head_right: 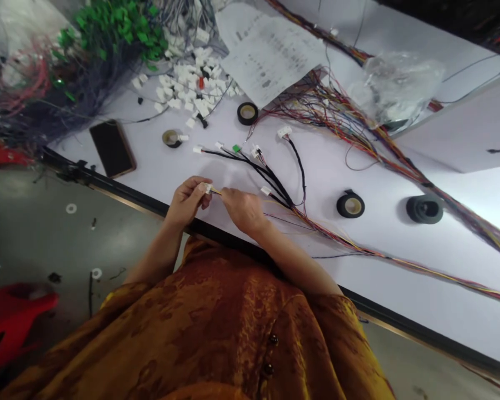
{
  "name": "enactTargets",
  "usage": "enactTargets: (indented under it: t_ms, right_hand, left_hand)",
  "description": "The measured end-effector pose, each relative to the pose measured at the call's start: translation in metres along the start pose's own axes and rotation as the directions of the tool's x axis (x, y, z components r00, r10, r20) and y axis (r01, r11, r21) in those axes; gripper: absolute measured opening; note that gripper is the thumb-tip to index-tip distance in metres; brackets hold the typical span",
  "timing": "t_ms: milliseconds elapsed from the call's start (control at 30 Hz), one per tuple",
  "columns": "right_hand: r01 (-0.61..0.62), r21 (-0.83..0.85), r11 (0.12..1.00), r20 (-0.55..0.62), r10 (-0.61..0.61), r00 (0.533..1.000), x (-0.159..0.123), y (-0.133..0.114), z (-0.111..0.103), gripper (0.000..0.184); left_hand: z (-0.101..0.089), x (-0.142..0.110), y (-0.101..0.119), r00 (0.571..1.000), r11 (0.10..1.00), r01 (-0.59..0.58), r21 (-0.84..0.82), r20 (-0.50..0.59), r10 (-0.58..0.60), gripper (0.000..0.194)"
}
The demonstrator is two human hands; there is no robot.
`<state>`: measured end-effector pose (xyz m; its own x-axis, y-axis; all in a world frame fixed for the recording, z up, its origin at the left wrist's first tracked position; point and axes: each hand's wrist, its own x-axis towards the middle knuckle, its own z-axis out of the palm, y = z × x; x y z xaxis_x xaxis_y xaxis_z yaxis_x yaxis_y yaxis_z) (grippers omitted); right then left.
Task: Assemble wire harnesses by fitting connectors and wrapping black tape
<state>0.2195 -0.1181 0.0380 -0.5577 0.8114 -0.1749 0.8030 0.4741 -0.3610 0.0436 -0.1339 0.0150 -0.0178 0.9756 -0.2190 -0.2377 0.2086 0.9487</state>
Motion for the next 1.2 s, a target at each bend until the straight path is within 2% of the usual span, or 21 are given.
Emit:
enactTargets:
  t_ms: [133,300,367,433,533,633,700,800,900,967,1033,1100,1167,1200]
  right_hand:
    - [-0.034,-0.031,0.999,-0.074,0.031,0.997,0.002,-0.001,0.006,0.032]
    - [-0.076,-0.051,0.996,-0.119,0.069,0.99,0.005,-0.006,0.012,0.031]
    - [-0.061,-0.08,0.995,-0.13,0.05,0.99,0.004,-0.004,0.013,0.032]
    - [-0.053,-0.122,0.991,-0.138,0.036,0.99,0.001,0.002,0.012,0.031]
    - [-0.081,-0.172,0.982,-0.148,0.055,0.987,-0.01,0.021,0.011,0.028]
    - [-0.137,-0.175,0.975,-0.164,0.109,0.98,-0.026,0.043,0.013,0.026]
    - [-0.171,-0.162,0.972,-0.184,0.141,0.973,-0.035,0.053,0.017,0.026]
    - [-0.18,-0.132,0.975,-0.202,0.151,0.968,-0.043,0.059,0.021,0.025]
    - [-0.177,-0.093,0.98,-0.187,0.157,0.97,-0.042,0.058,0.023,0.025]
    - [-0.199,-0.072,0.977,-0.17,0.184,0.968,-0.039,0.055,0.023,0.026]
    - [-0.225,-0.045,0.973,-0.162,0.215,0.963,-0.039,0.051,0.022,0.027]
    - [-0.219,0.001,0.976,-0.186,0.215,0.959,-0.043,0.05,0.018,0.028]
    - [-0.203,0.053,0.978,-0.254,0.21,0.944,-0.056,0.059,0.01,0.027]
    - [-0.224,0.082,0.971,-0.329,0.239,0.914,-0.065,0.069,0.004,0.027]
  left_hand:
    - [0.011,-0.003,-0.002,0.991,0.961,0.136,-0.242,0.032,-0.132,0.045]
    - [0.03,-0.003,-0.01,0.986,0.933,0.105,-0.343,-0.088,-0.143,0.033]
    - [0.032,-0.001,-0.014,0.983,0.956,0.046,-0.291,-0.156,-0.095,0.025]
    - [0.031,0.003,-0.016,0.984,0.983,-0.037,-0.181,-0.18,0.004,0.022]
    - [0.025,0.009,-0.018,0.979,0.989,-0.146,0.023,-0.139,0.148,0.022]
    - [0.022,0.013,-0.016,0.982,0.981,-0.165,0.106,-0.08,0.173,0.022]
    - [0.023,0.016,-0.015,0.99,0.99,-0.122,0.074,-0.061,0.127,0.023]
    - [0.028,0.02,-0.012,0.998,0.999,0.002,-0.055,-0.062,-0.005,0.025]
    - [0.034,0.023,-0.007,0.99,0.96,0.116,-0.253,-0.049,-0.133,0.023]
    - [0.038,0.024,-0.006,0.985,0.935,0.154,-0.32,-0.023,-0.17,0.021]
    - [0.039,0.025,-0.008,0.991,0.949,0.119,-0.293,-0.027,-0.132,0.023]
    - [0.038,0.026,-0.012,0.998,0.98,0.016,-0.197,-0.061,-0.028,0.028]
    - [0.034,0.027,-0.016,0.994,0.993,-0.084,-0.083,-0.081,0.078,0.031]
    - [0.032,0.028,-0.018,0.991,0.993,-0.115,-0.032,-0.078,0.113,0.031]
